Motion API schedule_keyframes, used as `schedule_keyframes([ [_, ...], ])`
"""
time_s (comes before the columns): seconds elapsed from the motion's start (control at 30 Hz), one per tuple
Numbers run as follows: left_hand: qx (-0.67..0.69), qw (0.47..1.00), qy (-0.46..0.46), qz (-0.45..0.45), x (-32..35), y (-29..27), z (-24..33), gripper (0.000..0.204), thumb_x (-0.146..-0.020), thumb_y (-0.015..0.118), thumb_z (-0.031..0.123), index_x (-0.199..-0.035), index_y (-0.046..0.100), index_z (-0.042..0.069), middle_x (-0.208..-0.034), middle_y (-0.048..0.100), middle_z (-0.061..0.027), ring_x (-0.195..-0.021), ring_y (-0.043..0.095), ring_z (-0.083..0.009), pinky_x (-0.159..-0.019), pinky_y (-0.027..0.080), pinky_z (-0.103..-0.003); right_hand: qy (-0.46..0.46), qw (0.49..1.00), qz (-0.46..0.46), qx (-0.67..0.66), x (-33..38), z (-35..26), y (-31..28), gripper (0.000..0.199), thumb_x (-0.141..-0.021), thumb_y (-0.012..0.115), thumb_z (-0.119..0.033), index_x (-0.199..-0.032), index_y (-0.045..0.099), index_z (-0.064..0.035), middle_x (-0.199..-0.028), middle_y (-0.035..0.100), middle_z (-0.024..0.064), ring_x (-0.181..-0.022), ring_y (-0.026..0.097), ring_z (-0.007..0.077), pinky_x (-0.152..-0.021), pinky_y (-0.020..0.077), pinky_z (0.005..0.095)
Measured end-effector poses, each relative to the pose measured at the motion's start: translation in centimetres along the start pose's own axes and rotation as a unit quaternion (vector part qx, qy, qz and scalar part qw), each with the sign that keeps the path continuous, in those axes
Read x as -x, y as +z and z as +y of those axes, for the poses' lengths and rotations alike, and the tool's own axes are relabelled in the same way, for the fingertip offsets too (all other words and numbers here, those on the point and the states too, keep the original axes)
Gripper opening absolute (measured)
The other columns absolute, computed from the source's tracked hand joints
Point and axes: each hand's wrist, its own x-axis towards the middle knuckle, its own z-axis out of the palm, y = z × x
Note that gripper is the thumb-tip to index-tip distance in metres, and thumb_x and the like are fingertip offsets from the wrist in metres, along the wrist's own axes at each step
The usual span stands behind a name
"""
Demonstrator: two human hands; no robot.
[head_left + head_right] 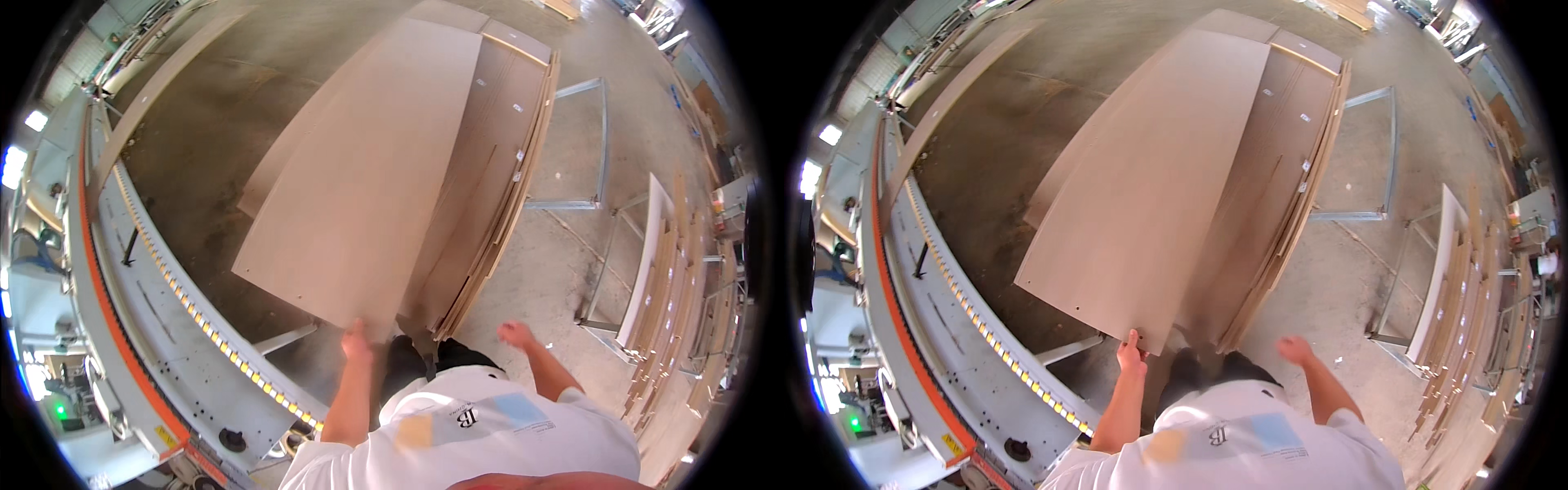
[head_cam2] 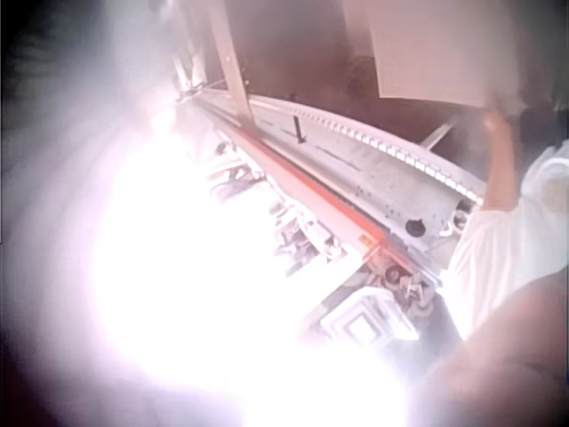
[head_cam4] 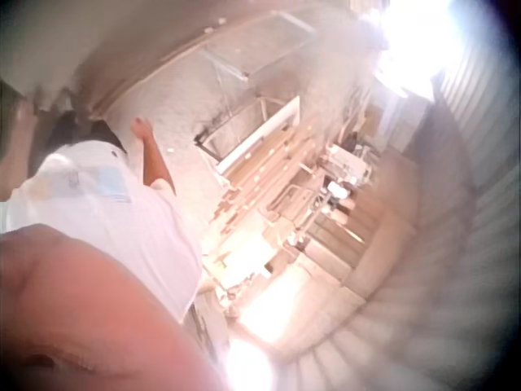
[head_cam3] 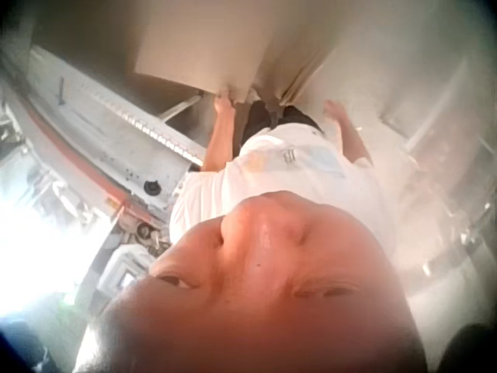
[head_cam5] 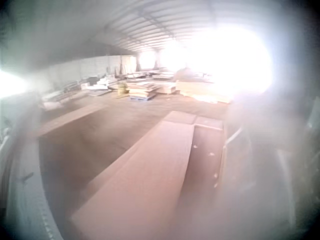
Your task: The person repeatedly picks up large rectangular wood panels from a stack, carries them to a machine, places them on the machine's surface, and then returns to the stack. This cycle is repeated multiple times throughout the video.
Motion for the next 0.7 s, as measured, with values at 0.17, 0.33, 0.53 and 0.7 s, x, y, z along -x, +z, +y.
schedule_keyframes([
  [0.17, 0.014, 0.997, 0.006, 0.074, 13.0, -1.4, -1.4, 0.033, -0.092, 0.075, 0.027, -0.109, 0.062, 0.002, -0.093, 0.067, -0.0085, -0.072, 0.063, -0.0195, -0.053, 0.049, -0.033, -0.151, 0.982, 0.0, -0.112, -4.8, -14.5, -4.8, 0.026, -0.095, 0.062, -0.034, -0.102, 0.066, -0.0097, -0.085, 0.07, 0.0003, -0.073, 0.065, 0.0134, -0.065, 0.0494, 0.029],
  [0.33, 0.098, 0.988, 0.041, 0.113, 24.4, -6.2, -4.4, 0.022, -0.092, 0.074, 0.024, -0.094, 0.064, 0.004, -0.075, 0.06, -0.0028, -0.056, 0.051, -0.0124, -0.045, 0.038, -0.03, -0.126, 0.977, -0.008, -0.174, -6.4, -23.0, -5.4, 0.047, -0.098, 0.06, -0.043, -0.127, 0.063, -0.0068, -0.113, 0.069, 0.0054, -0.097, 0.067, 0.0158, -0.08, 0.0548, 0.0338],
  [0.53, 0.18, 0.964, 0.078, 0.177, 32.0, -16.3, -11.9, 0.013, -0.094, 0.072, 0.016, -0.095, 0.066, 0.005, -0.088, 0.07, -0.0041, -0.079, 0.068, -0.0186, -0.071, 0.055, -0.034, -0.033, 0.961, -0.055, -0.27, -6.4, -22.7, -0.7, 0.06, -0.094, 0.063, -0.054, -0.132, 0.057, -0.0085, -0.115, 0.067, 0.0043, -0.096, 0.065, 0.0169, -0.076, 0.054, 0.0357],
  [0.7, 0.218, 0.943, 0.101, 0.231, 37.1, -23.6, -16.1, 0.015, -0.095, 0.071, 0.02, -0.093, 0.068, 0.006, -0.088, 0.071, -0.0027, -0.079, 0.068, -0.0156, -0.072, 0.054, -0.032, 0.018, 0.975, -0.063, -0.214, -1.0, -18.6, 5.7, 0.048, -0.094, 0.063, -0.054, -0.118, 0.064, -0.0123, -0.1, 0.066, -0.0001, -0.087, 0.062, 0.0133, -0.068, 0.0505, 0.0328],
])
